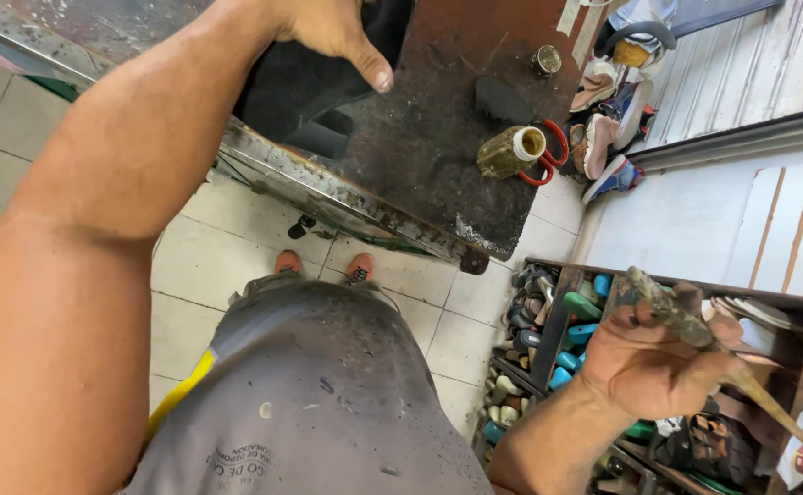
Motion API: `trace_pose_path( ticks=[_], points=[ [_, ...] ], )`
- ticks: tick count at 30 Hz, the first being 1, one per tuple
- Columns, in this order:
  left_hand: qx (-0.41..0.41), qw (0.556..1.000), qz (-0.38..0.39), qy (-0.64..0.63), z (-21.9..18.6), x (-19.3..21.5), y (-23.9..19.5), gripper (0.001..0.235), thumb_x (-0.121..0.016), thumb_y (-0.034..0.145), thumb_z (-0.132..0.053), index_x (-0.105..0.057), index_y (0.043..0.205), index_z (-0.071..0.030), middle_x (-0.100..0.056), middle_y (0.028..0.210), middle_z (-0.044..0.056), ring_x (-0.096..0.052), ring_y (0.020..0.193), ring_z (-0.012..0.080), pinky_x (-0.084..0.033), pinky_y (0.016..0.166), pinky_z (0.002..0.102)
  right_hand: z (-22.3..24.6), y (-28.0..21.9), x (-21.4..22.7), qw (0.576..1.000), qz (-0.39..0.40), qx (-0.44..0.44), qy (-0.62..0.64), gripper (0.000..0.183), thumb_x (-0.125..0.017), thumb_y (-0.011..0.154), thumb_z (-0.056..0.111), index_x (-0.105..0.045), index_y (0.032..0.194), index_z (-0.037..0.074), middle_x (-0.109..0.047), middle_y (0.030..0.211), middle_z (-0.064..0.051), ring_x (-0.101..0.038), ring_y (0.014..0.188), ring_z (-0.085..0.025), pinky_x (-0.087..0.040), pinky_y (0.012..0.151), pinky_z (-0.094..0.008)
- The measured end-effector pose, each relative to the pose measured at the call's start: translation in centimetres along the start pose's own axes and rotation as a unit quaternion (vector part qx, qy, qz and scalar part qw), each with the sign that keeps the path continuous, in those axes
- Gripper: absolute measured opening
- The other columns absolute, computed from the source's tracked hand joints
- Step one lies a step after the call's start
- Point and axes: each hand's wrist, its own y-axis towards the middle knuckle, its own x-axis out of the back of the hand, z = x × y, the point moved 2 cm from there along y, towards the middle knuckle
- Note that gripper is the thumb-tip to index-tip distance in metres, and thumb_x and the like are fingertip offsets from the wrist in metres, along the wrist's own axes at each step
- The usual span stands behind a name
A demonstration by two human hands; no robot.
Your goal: Applying dye or adhesive to the soles and heels of shoes using a brush
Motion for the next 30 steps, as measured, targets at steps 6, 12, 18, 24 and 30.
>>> trace_pose_path(
  ticks=[6,12,18,24,30],
  points=[
    [-0.318,0.909,-0.271,-0.004,-4.7,1.7,-12.8,0.117,-0.102,0.058,-0.049,-0.045,0.143,0.008,-0.056,0.142,0.02,-0.053,0.131,0.0316,-0.038,0.115,0.044,-4.9,0.4,-9.2,0.991,0.038,0.081,-0.098,0.031,-0.067,0.101,0.009,-0.055,0.129,0.016,-0.067,0.125,-0.024,-0.069,0.085,-0.029,-0.063,0.064,-0.038],
    [-0.356,0.806,-0.469,-0.057,-5.6,-4.8,-20.3,0.096,-0.1,0.069,-0.051,-0.051,0.137,-0.004,-0.062,0.129,0.015,-0.066,0.119,0.0294,-0.056,0.113,0.045,-11.2,1.9,-20.9,0.977,0.186,0.046,-0.092,0.031,-0.076,0.101,0.028,-0.053,0.12,0.02,-0.063,0.104,-0.016,-0.064,0.075,-0.024,-0.06,0.061,-0.032],
    [-0.216,0.789,-0.575,-0.002,-7.1,-11.7,-23.3,0.089,-0.092,0.073,-0.06,-0.053,0.136,-0.01,-0.064,0.123,0.01,-0.065,0.109,0.0283,-0.05,0.101,0.046,-15.3,-0.1,-22.9,0.966,0.257,-0.009,0.019,0.026,-0.07,0.1,0.013,-0.052,0.117,0.009,-0.064,0.104,-0.025,-0.068,0.077,-0.033,-0.063,0.063,-0.037],
    [-0.159,0.721,-0.673,-0.034,-9.5,-17.0,-26.1,0.084,-0.099,0.072,-0.05,-0.06,0.136,-0.013,-0.068,0.116,0.014,-0.071,0.105,0.0389,-0.056,0.095,0.051,-16.9,-1.9,-20.5,0.956,0.28,-0.035,0.08,0.032,-0.076,0.092,0.004,-0.048,0.107,0.001,-0.064,0.096,-0.034,-0.072,0.091,-0.044,-0.065,0.058,-0.046],
    [-0.05,0.733,-0.679,0.013,-11.7,-21.2,-28.9,0.08,-0.095,0.076,-0.051,-0.055,0.134,-0.012,-0.069,0.114,0.011,-0.073,0.1,0.0385,-0.059,0.088,0.052,-16.4,-5.1,-19.3,0.95,0.294,-0.055,0.093,0.03,-0.072,0.094,0.004,-0.045,0.108,0.0,-0.062,0.096,-0.033,-0.072,0.085,-0.04,-0.065,0.055,-0.039]
  ],
)
